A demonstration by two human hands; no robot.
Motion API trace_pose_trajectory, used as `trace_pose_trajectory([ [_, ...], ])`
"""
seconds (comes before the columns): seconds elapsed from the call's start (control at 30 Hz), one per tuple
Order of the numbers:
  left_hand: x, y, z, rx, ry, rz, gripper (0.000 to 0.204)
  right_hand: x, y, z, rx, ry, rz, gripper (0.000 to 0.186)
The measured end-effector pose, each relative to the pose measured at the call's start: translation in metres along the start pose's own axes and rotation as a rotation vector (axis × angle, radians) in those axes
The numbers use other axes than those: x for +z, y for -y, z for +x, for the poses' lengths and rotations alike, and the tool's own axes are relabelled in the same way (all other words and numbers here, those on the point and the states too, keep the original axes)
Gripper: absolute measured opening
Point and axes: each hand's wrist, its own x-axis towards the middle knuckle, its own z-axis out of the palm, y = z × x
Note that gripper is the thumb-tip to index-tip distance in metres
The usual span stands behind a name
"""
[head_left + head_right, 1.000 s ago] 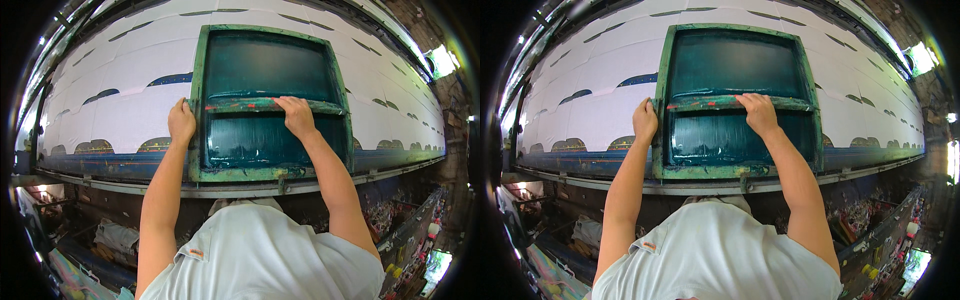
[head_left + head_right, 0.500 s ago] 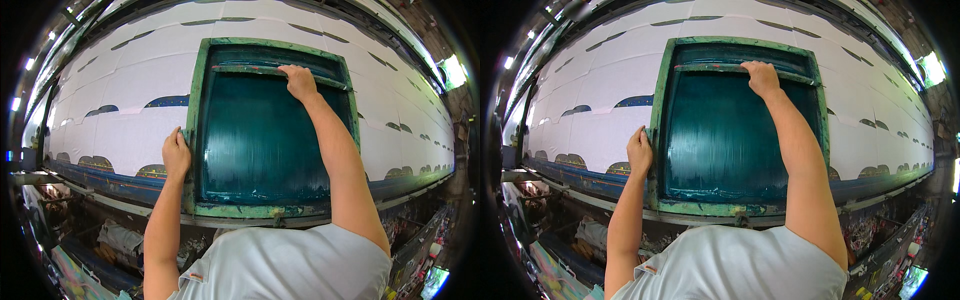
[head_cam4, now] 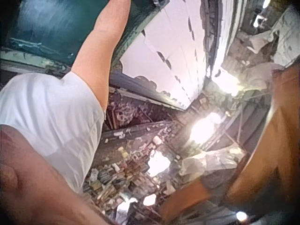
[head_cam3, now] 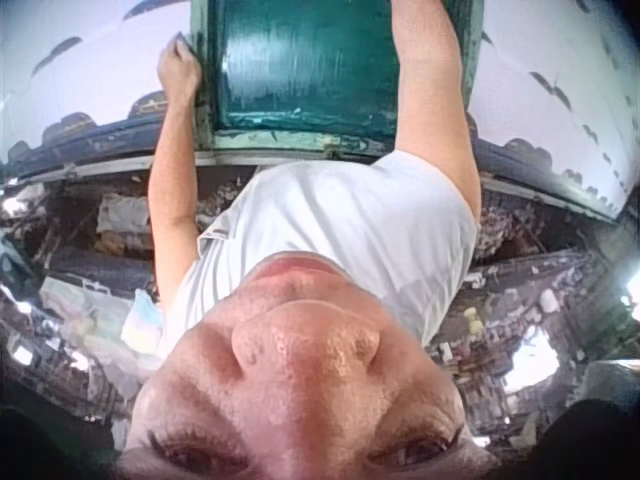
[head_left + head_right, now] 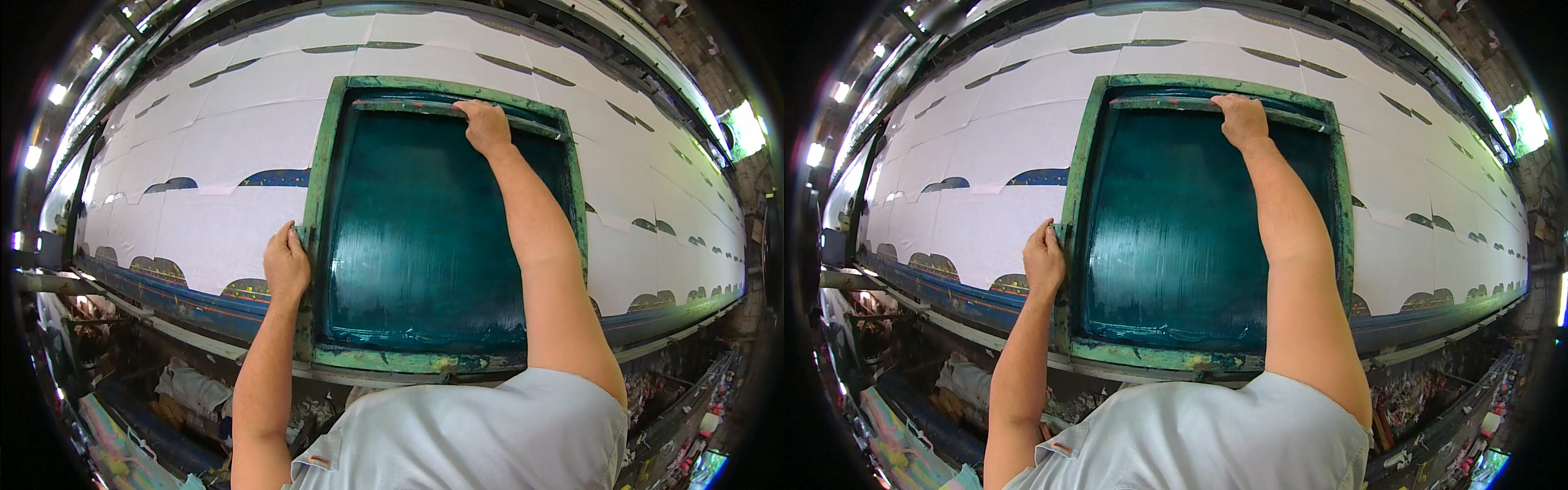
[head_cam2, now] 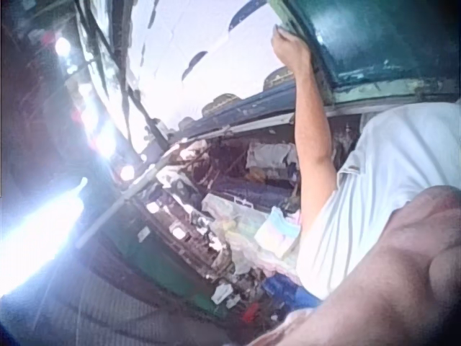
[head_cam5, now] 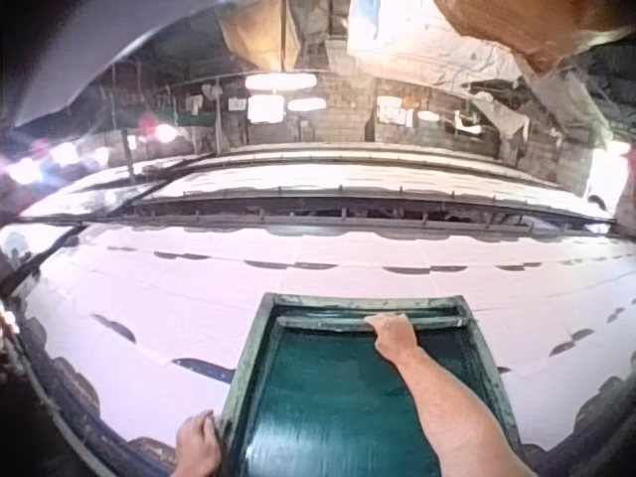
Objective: The person cleans a green screen printing frame by hand, then pours green ink into it and spreads the ink evenly across the mesh using a squeegee. The frame is placed on a workbench with printed fabric underneath.
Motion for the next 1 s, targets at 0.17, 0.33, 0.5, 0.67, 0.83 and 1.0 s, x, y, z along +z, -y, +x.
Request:
trace_pose_trajectory([
  [0.17,0.003,0.002,-0.003,0.046,-0.046,-0.005,0.038,-0.025,0.032,-0.022,0.04,0.084,-0.026,0.047],
  [0.33,0.004,0.005,-0.004,0.051,-0.055,0.023,0.038,-0.057,0.04,-0.035,0.022,0.146,0.102,0.043],
  [0.5,0.005,0.001,-0.002,0.05,-0.05,0.04,0.038,-0.06,0.029,-0.019,-0.081,-0.018,0.029,0.046],
  [0.67,-0.003,-0.005,-0.004,-0.001,-0.026,0.014,0.037,-0.044,0.024,0.007,-0.029,-0.037,0.023,0.049],
  [0.83,0.002,0.0,-0.006,0.047,-0.047,0.048,0.037,-0.027,0.006,0.019,-0.027,-0.04,-0.025,0.048],
  [1.0,-0.001,-0.006,-0.008,0.02,-0.044,0.029,0.035,-0.021,0.0,0.027,-0.015,0.027,0.015,0.048],
])
